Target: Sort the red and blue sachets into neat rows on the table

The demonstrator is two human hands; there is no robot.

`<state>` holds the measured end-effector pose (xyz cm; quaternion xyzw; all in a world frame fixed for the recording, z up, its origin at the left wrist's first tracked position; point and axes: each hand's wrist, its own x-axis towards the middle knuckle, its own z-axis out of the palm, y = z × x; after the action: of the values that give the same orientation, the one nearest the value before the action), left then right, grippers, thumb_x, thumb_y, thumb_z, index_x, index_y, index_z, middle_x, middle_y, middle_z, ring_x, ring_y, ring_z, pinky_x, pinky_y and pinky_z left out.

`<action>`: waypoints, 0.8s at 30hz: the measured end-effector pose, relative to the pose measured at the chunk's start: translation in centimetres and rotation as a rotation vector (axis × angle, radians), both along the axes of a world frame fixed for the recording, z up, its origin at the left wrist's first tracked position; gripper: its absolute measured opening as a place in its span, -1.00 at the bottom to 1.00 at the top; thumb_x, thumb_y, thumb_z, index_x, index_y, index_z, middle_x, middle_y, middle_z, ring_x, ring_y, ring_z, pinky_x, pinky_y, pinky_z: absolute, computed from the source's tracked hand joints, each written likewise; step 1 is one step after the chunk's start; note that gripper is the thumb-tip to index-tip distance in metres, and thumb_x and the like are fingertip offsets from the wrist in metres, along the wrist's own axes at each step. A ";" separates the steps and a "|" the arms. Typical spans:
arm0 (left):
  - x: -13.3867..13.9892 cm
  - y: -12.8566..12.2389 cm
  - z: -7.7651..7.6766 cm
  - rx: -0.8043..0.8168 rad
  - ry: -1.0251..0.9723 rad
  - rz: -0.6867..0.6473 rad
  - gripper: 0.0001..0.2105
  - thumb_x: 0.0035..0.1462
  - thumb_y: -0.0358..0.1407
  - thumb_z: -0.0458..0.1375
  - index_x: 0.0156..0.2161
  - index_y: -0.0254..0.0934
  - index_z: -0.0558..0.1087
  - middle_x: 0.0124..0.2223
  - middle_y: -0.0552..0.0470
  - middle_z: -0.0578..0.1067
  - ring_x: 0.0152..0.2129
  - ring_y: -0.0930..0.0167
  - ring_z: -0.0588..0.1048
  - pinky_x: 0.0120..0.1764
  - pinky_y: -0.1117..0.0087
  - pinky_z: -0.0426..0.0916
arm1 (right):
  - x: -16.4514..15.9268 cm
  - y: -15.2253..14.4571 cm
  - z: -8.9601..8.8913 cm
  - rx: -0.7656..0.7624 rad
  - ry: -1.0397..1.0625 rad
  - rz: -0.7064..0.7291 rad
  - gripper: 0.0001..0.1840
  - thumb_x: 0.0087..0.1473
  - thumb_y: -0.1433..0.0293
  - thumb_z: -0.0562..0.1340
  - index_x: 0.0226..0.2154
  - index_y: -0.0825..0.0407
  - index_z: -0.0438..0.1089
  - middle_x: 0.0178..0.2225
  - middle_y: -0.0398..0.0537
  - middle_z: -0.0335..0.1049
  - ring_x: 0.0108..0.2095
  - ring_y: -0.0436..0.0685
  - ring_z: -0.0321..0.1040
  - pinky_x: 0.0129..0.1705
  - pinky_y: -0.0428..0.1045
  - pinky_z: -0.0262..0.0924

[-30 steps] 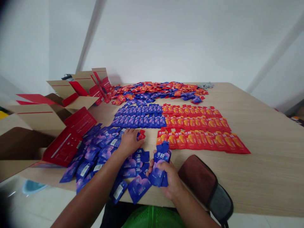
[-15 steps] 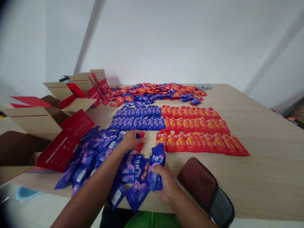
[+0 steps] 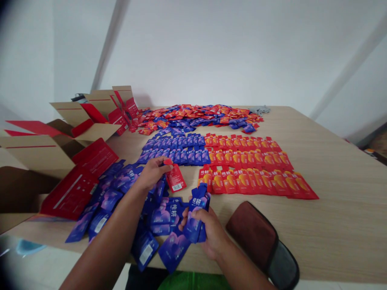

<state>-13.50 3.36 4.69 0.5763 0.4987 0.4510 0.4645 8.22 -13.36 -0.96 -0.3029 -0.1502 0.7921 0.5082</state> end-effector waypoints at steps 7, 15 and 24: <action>-1.4 -0.6 1.6 0.042 -0.115 0.020 -0.84 -0.03 -0.28 0.36 -0.40 -0.29 0.49 -0.47 0.08 0.52 -0.55 0.45 0.43 -0.41 0.44 0.31 | -0.7 0.3 1.0 -0.064 -0.091 -0.009 -0.52 -0.09 0.34 0.46 -0.06 0.00 0.48 -0.26 -0.03 0.62 -0.34 0.24 0.58 -0.26 0.11 0.44; -1.1 0.7 0.5 0.180 -0.405 0.308 -0.81 -0.01 -0.26 0.36 -0.36 -0.26 0.43 -0.41 0.14 0.47 -0.47 0.49 0.44 -0.29 0.45 0.37 | -2.3 2.5 3.0 0.048 -0.165 0.080 -0.70 -0.06 0.33 0.40 -0.21 0.04 0.51 -0.37 -0.05 0.61 -0.42 0.20 0.55 -0.36 0.04 0.39; -2.3 1.4 0.1 0.087 -0.307 0.545 -0.77 0.03 -0.20 0.33 -0.36 -0.23 0.37 -0.61 0.24 0.35 -0.75 0.52 0.27 -0.67 0.51 0.11 | -4.3 5.0 1.2 -0.001 -0.143 0.170 -0.72 -0.14 0.30 0.38 -0.35 0.14 0.55 -0.48 0.04 0.58 -0.47 0.18 0.53 -0.38 0.01 0.37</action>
<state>-15.82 4.71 4.77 0.3660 0.5390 0.6614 0.3715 3.90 -8.37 0.20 -0.3451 -0.2110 0.8087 0.4270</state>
